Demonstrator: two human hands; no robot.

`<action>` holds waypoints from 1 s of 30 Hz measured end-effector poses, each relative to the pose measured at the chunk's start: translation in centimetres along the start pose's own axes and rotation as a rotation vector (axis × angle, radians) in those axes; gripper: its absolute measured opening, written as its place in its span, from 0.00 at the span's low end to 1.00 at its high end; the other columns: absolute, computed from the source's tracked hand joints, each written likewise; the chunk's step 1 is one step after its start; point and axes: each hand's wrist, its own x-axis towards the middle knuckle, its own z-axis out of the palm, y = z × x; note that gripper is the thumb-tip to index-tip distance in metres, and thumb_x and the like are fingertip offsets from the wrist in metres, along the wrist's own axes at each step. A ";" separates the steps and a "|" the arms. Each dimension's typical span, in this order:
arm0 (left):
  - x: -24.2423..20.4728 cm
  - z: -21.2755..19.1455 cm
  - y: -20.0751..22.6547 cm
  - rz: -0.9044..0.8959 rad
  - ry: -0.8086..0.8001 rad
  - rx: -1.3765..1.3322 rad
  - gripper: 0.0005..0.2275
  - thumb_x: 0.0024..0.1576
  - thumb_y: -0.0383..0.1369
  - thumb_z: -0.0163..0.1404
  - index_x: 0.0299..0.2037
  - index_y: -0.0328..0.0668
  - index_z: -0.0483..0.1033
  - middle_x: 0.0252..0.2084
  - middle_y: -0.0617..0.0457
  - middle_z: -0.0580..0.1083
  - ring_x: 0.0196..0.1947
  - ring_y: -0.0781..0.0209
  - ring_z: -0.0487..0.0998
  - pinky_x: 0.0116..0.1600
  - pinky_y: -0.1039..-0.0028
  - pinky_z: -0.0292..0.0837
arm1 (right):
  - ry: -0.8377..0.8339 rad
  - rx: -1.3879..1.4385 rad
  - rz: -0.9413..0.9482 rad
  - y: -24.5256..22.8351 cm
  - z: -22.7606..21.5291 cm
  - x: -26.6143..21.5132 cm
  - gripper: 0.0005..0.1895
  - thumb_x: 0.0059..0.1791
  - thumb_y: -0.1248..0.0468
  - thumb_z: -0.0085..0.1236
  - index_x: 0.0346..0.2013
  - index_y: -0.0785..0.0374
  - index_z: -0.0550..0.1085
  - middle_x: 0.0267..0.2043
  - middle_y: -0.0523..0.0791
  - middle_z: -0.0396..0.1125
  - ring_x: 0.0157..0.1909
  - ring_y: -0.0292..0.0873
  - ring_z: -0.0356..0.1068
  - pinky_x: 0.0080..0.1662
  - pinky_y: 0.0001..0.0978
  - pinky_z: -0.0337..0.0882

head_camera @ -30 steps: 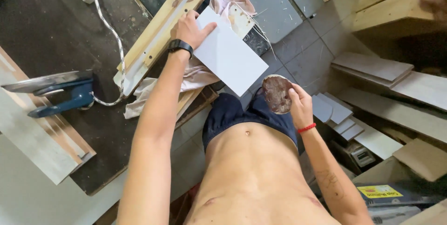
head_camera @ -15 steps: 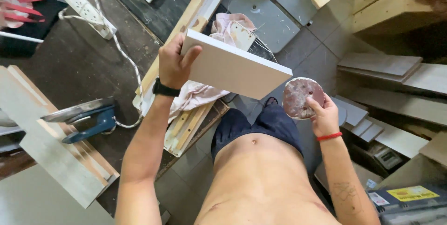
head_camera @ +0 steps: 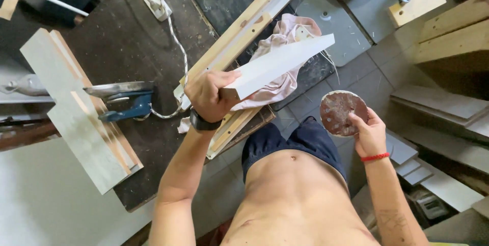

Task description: Trimming excess edge banding from a white board using a utility knife and smoothing the edges with a sanding disc.

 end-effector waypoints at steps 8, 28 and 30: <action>-1.5 0.4 0.4 0.337 -0.053 0.108 0.18 0.68 0.47 0.51 0.30 0.46 0.79 0.36 0.60 0.86 0.34 0.65 0.88 0.42 0.81 0.82 | -0.018 -0.102 -0.035 -2.7 3.7 -1.8 0.13 0.45 0.73 0.72 0.43 0.60 0.81 0.33 0.44 0.74 0.34 0.34 0.75 0.39 0.27 0.78; -14.6 13.0 6.5 0.023 -0.347 0.292 0.07 0.66 0.38 0.54 0.41 0.47 0.82 0.60 0.54 0.80 0.58 0.53 0.82 0.58 0.60 0.79 | -0.054 -0.043 -0.049 0.2 0.6 -2.6 0.12 0.54 0.72 0.63 0.52 0.62 0.75 0.49 0.44 0.76 0.53 0.34 0.72 0.56 0.31 0.74; -16.4 13.9 6.7 -0.052 -0.417 0.341 0.04 0.65 0.37 0.57 0.42 0.52 0.83 0.63 0.56 0.78 0.62 0.52 0.79 0.63 0.52 0.77 | -0.061 -0.074 -0.057 0.4 0.3 -2.2 0.15 0.55 0.71 0.62 0.56 0.62 0.75 0.51 0.43 0.75 0.55 0.33 0.70 0.58 0.32 0.73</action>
